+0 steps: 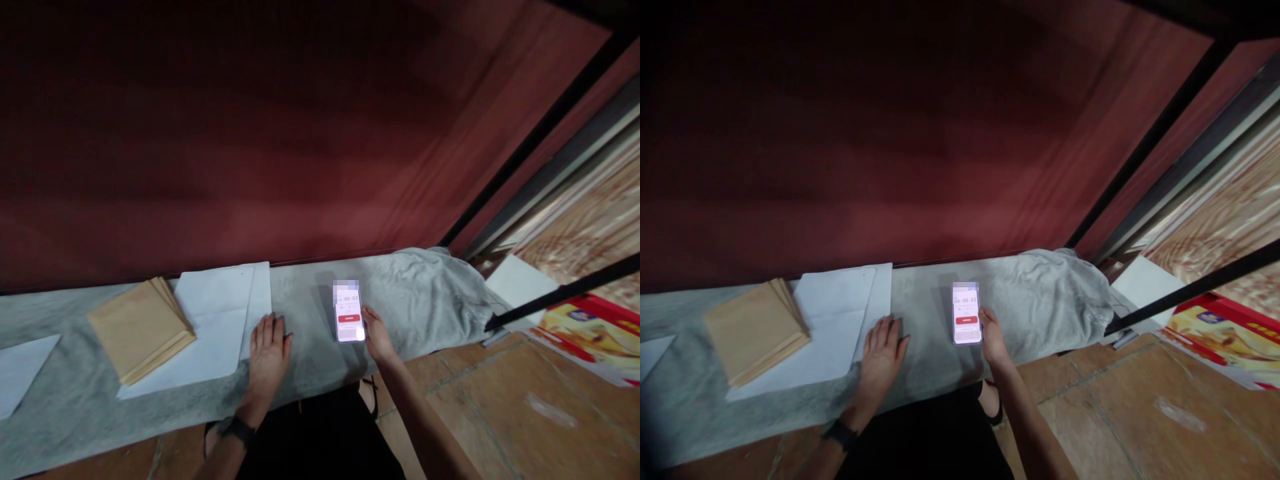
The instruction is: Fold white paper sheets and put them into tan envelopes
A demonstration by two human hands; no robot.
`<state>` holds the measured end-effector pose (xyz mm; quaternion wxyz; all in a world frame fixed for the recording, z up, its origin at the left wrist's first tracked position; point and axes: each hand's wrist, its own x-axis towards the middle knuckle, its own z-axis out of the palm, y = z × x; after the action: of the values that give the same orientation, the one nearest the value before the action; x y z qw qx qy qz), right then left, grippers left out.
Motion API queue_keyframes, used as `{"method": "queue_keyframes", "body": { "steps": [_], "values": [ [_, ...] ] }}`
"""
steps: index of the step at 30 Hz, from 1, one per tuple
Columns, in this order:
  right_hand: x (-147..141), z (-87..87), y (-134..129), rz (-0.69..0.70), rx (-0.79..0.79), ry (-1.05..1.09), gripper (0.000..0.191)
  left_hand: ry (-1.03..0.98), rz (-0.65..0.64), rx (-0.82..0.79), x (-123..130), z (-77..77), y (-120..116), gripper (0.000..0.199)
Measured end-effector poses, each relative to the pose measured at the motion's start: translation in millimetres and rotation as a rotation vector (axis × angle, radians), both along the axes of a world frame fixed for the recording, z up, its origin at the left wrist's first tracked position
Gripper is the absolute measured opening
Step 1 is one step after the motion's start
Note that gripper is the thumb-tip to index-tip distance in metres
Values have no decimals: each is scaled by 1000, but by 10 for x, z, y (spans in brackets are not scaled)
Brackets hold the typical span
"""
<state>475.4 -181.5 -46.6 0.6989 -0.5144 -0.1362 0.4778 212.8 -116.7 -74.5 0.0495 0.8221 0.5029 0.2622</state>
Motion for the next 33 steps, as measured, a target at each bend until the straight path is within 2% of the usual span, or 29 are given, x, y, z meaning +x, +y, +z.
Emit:
{"method": "queue_keyframes", "body": {
  "steps": [3, 8, 15, 22, 33],
  "values": [
    [100, -1, -15, -26, 13, -8, 35, 53, 65, 37, -130, -28, 32, 57],
    [191, -41, -9, -56, 16, -7, 37, 86, 109, 40, -132, -54, 32, 61],
    [231, -63, -20, -52, 24, 18, 35, 34, 103, 11, -165, -88, 87, 54],
    [303, -75, -51, -42, 30, 24, 32, 0, 96, 10, -183, -107, 98, 57],
    [444, -84, -2, -11, -15, -33, 35, -49, 102, -24, -172, -57, 91, 46]
  ]
}}
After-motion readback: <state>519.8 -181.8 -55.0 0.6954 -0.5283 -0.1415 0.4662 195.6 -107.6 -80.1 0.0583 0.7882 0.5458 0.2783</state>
